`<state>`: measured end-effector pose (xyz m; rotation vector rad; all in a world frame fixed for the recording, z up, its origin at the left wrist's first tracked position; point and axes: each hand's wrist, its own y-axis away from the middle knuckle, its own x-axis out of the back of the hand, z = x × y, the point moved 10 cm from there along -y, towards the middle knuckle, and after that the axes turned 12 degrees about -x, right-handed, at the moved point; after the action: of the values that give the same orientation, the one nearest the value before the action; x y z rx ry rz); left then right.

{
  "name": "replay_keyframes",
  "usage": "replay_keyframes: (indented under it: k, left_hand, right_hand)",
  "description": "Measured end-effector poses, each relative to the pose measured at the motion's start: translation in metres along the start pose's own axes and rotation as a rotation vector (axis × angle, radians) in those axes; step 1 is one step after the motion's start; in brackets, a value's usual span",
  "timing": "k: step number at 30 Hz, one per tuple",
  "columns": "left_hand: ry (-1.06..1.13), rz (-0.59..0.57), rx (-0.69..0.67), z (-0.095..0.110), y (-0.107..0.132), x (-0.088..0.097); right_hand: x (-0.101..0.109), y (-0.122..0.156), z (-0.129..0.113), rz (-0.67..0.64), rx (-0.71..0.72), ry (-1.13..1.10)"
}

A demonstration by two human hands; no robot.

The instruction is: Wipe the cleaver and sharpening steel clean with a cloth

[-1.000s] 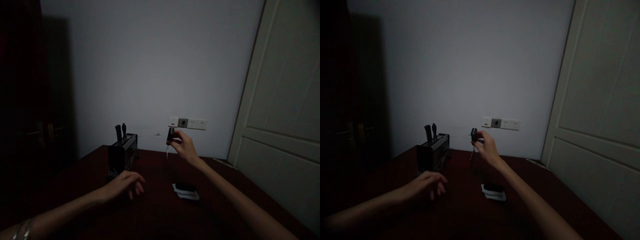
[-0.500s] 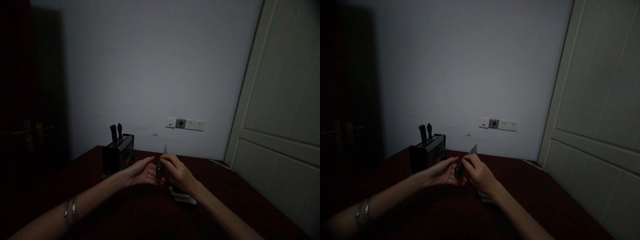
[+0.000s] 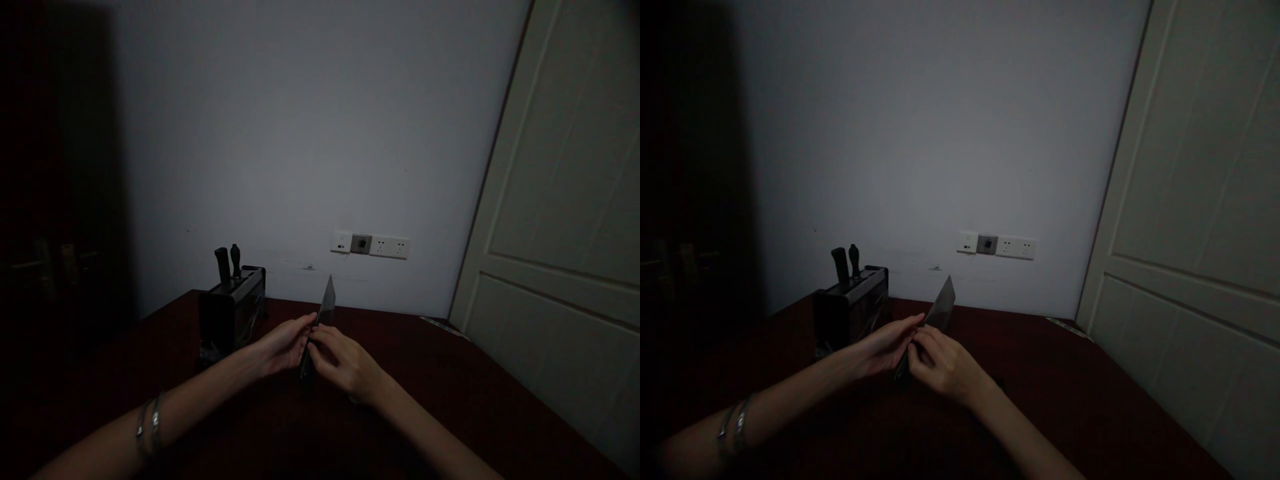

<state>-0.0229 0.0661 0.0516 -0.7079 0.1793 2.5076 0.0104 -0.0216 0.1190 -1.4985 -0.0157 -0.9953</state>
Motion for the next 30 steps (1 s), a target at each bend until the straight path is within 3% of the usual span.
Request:
replay_keyframes:
  k: [10, 17, 23, 30]
  left_hand:
    - [0.005, 0.162, -0.057, -0.007, -0.004, 0.015]
    - [0.017, 0.093, 0.078, -0.023, -0.001, 0.015]
    - [-0.017, 0.151, -0.039, -0.022, -0.007, 0.027]
    - [-0.063, 0.157, -0.112, -0.022, -0.012, 0.031]
  right_hand:
    - [-0.009, 0.005, -0.005, 0.065, 0.027, -0.003]
    - [-0.020, 0.013, -0.005, 0.074, 0.054, 0.047]
    - [-0.027, 0.015, -0.009, 0.053, 0.105, 0.151]
    - [-0.021, 0.012, -0.016, 0.018, 0.135, 0.325]
